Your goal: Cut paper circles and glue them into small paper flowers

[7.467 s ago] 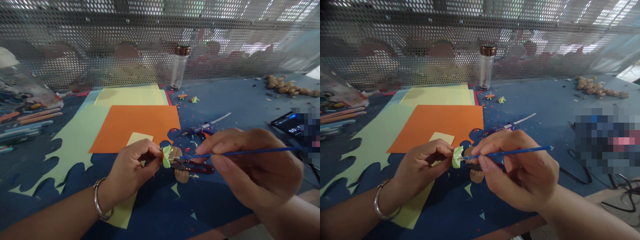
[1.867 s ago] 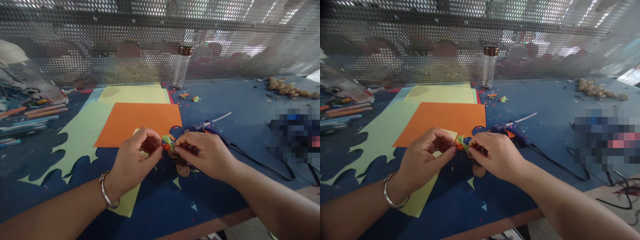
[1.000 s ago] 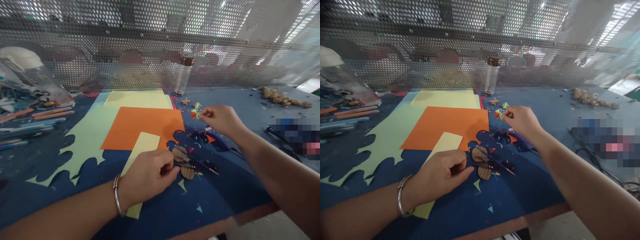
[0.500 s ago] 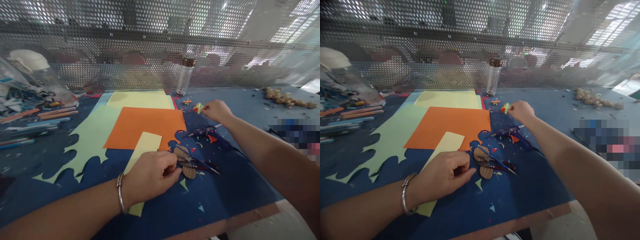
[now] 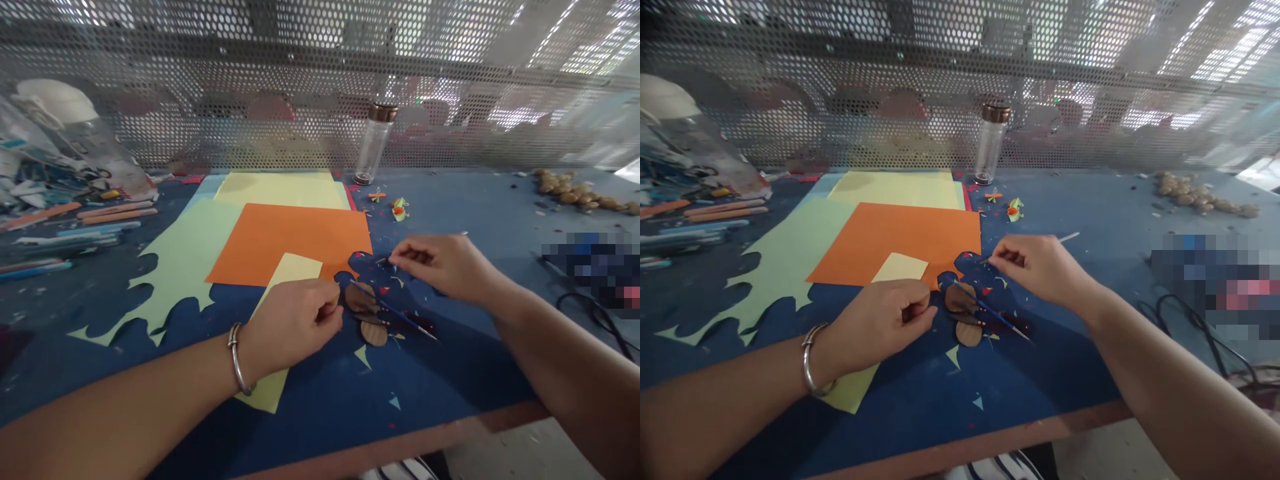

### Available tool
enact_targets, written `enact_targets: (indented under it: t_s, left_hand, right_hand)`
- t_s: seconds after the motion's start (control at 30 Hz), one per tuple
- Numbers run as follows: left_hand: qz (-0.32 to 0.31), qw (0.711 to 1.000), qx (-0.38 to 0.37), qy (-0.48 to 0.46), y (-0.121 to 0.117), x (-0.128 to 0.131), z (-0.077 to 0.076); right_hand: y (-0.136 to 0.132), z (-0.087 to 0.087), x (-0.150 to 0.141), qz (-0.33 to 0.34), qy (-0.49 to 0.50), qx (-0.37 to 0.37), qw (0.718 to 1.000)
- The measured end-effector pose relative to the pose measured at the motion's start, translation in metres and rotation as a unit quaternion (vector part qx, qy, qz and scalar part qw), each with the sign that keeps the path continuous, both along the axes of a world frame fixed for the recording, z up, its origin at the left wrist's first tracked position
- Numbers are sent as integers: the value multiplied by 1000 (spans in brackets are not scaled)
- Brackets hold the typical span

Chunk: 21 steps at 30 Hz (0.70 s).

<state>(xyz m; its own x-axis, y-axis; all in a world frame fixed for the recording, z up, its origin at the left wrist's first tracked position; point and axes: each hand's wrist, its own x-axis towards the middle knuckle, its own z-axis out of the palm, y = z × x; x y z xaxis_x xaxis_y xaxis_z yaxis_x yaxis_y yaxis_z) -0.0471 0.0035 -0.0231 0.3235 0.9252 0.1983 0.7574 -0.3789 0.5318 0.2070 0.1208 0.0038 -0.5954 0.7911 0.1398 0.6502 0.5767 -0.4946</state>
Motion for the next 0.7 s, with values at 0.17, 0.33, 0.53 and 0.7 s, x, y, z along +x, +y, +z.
enact_targets:
  t_s: [0.17, 0.33, 0.53, 0.7]
  left_hand:
    - [47, 998, 27, 7, 5, -4, 3]
    - [111, 992, 63, -3, 13, -13, 7]
    - [162, 972, 25, 167, 24, -41, 16]
    - [152, 963, -40, 220, 29, -52, 15]
  right_hand:
    - [-20, 3, -5, 114, -112, -26, 987]
    - [-25, 2, -9, 153, -154, -34, 976]
    - [-26, -4, -11, 150, -138, -38, 978]
    - [-23, -4, -4, 120, -150, -13, 981]
